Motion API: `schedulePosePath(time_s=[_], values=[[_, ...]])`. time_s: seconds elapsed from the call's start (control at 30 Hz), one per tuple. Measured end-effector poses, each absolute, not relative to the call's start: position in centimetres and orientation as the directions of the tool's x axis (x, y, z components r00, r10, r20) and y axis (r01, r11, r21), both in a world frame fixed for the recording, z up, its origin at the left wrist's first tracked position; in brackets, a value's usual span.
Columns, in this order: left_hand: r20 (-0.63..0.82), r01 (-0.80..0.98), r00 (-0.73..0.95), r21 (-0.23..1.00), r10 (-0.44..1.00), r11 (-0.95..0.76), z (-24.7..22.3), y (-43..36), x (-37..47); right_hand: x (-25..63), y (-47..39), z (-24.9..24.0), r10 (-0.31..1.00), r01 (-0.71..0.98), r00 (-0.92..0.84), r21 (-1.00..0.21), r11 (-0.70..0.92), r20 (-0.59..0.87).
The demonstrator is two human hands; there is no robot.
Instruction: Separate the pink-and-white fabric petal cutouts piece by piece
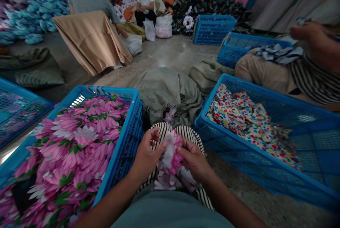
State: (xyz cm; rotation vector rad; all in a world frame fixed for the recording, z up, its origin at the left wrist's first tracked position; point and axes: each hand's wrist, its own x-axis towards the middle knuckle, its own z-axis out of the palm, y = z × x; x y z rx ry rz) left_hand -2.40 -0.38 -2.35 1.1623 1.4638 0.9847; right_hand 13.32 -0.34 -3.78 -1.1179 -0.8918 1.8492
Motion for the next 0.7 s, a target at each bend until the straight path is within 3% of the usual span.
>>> schedulePosePath(time_s=[0.07,0.17,0.23,0.3,0.4,0.47,0.6,0.7], values=[[-0.137,0.228,-0.012,0.964,0.990,0.136,-2.2,-0.5,-2.6,13.4,-0.3,-3.8,0.938,-0.127,-0.226,-0.947,-0.296,-0.263],[-0.285,0.082,0.274,0.959,0.919,0.273,-2.3,-0.9,-2.1,12.9,-0.5,-3.7,0.969,0.043,-0.206,-0.990,-0.132,-0.139],[-0.383,-0.077,0.289,0.904,0.877,0.420,-2.7,-1.0,-1.3,12.5,-0.7,-3.9,0.959,-0.008,-0.237,-0.987,-0.160,-0.154],[-0.473,-0.324,0.185,0.798,0.861,0.508,-3.5,-0.8,-0.6,12.4,-0.9,-4.4,0.943,-0.174,-0.248,-0.947,-0.269,-0.222],[-0.582,-0.601,0.151,0.587,0.799,0.542,-4.2,-0.2,-0.3,12.9,-0.8,-5.4,0.899,-0.503,-0.257,-0.745,-0.438,-0.355],[-0.602,-0.658,0.262,0.460,0.754,0.596,-4.0,0.1,-0.5,13.4,-0.7,-5.8,0.854,-0.658,-0.303,-0.555,-0.509,-0.423],[-0.495,-0.699,0.507,0.242,0.705,0.673,-2.2,0.3,-1.1,13.1,-0.8,-6.0,0.759,-0.718,-0.491,-0.294,-0.630,-0.428],[-0.375,-0.724,0.509,0.301,0.775,0.621,-1.4,0.2,-1.4,12.3,-0.9,-6.4,0.719,-0.707,-0.604,-0.187,-0.683,-0.344]])
